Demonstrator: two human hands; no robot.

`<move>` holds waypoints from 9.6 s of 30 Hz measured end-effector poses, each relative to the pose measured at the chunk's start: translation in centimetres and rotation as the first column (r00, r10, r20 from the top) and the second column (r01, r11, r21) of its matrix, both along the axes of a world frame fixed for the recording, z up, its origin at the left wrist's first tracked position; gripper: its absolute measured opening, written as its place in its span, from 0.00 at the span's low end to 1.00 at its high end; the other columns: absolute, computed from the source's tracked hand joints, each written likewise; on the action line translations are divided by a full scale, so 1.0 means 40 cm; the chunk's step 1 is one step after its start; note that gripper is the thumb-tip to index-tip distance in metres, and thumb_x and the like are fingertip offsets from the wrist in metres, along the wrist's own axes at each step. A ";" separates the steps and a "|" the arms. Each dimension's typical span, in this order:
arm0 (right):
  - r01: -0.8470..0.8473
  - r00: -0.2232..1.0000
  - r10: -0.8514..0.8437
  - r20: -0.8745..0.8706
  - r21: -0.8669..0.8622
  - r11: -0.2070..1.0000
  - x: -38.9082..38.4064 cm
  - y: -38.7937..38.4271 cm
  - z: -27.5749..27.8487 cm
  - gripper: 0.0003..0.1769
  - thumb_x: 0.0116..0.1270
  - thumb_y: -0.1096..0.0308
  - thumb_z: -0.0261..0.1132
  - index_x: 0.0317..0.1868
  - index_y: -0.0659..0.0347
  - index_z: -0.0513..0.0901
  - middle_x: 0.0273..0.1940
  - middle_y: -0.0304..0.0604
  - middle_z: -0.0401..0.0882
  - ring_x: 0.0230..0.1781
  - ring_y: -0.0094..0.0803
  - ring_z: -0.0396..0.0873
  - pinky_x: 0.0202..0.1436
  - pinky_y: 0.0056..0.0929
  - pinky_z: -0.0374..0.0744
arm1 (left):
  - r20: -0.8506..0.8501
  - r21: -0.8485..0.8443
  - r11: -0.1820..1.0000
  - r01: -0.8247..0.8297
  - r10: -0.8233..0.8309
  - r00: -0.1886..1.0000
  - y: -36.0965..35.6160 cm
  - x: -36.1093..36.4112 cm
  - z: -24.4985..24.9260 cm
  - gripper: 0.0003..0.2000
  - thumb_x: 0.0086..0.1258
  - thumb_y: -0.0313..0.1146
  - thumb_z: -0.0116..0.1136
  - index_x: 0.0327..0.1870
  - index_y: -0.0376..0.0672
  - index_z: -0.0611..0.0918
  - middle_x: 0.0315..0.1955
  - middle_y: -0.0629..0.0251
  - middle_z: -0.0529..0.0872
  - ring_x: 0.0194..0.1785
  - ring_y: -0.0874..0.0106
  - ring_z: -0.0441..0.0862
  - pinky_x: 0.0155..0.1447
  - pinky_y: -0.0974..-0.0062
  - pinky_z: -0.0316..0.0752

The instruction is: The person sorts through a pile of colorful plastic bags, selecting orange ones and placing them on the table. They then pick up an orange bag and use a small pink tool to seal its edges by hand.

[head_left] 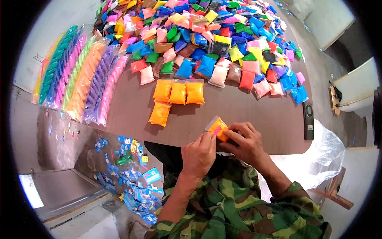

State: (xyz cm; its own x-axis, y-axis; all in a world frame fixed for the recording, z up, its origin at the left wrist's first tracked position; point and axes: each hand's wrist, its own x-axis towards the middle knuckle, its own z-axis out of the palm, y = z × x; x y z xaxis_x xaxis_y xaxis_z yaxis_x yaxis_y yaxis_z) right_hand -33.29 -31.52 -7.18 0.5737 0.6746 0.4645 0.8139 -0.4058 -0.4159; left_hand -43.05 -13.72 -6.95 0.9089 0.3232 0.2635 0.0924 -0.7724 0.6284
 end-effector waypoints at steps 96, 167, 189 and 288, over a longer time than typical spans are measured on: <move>0.051 0.147 0.413 -0.899 0.424 0.904 0.293 0.478 0.292 0.19 0.81 0.63 0.61 0.65 0.64 0.78 0.55 0.45 0.88 0.56 0.33 0.90 0.40 0.24 0.87 | 0.239 -0.163 0.855 -0.493 0.519 0.821 0.561 -0.007 -0.049 0.06 0.77 0.31 0.64 0.44 0.39 0.87 0.32 0.54 0.89 0.32 0.59 0.88 0.39 0.64 0.82; 0.302 0.665 0.015 -0.747 0.288 0.909 0.049 0.135 -0.004 0.12 0.82 0.64 0.61 0.49 0.63 0.87 0.35 0.36 0.85 0.29 0.20 0.78 0.32 0.20 0.77 | 0.338 -0.043 0.862 -0.506 0.489 0.804 0.560 -0.005 -0.079 0.04 0.74 0.27 0.67 0.44 0.39 0.87 0.33 0.55 0.90 0.33 0.63 0.90 0.37 0.67 0.83; 0.308 0.546 0.083 -0.834 0.292 0.906 0.050 0.119 0.008 0.15 0.79 0.61 0.67 0.49 0.67 0.84 0.33 0.40 0.84 0.33 0.25 0.81 0.36 0.28 0.79 | 0.298 0.099 0.866 -0.489 0.443 0.845 0.550 -0.002 -0.074 0.04 0.74 0.28 0.68 0.44 0.39 0.89 0.36 0.57 0.91 0.34 0.62 0.90 0.40 0.68 0.84; 0.049 0.118 0.491 -0.863 0.499 0.865 0.200 0.034 0.011 0.18 0.72 0.67 0.73 0.57 0.70 0.85 0.45 0.38 0.88 0.46 0.22 0.84 0.53 0.25 0.83 | -0.103 -0.657 0.746 -0.108 0.053 0.993 -0.053 0.099 0.059 0.13 0.79 0.34 0.67 0.56 0.35 0.84 0.40 0.69 0.88 0.43 0.79 0.85 0.49 0.79 0.81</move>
State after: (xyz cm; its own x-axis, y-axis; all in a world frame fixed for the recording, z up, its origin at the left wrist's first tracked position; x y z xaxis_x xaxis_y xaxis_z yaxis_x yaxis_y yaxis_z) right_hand -25.30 -30.15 -6.75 0.5617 0.8182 -0.1227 -0.3364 0.0904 -0.9374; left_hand -39.08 -15.83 -4.61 0.8791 0.4639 -0.1094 0.2020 -0.1546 0.9671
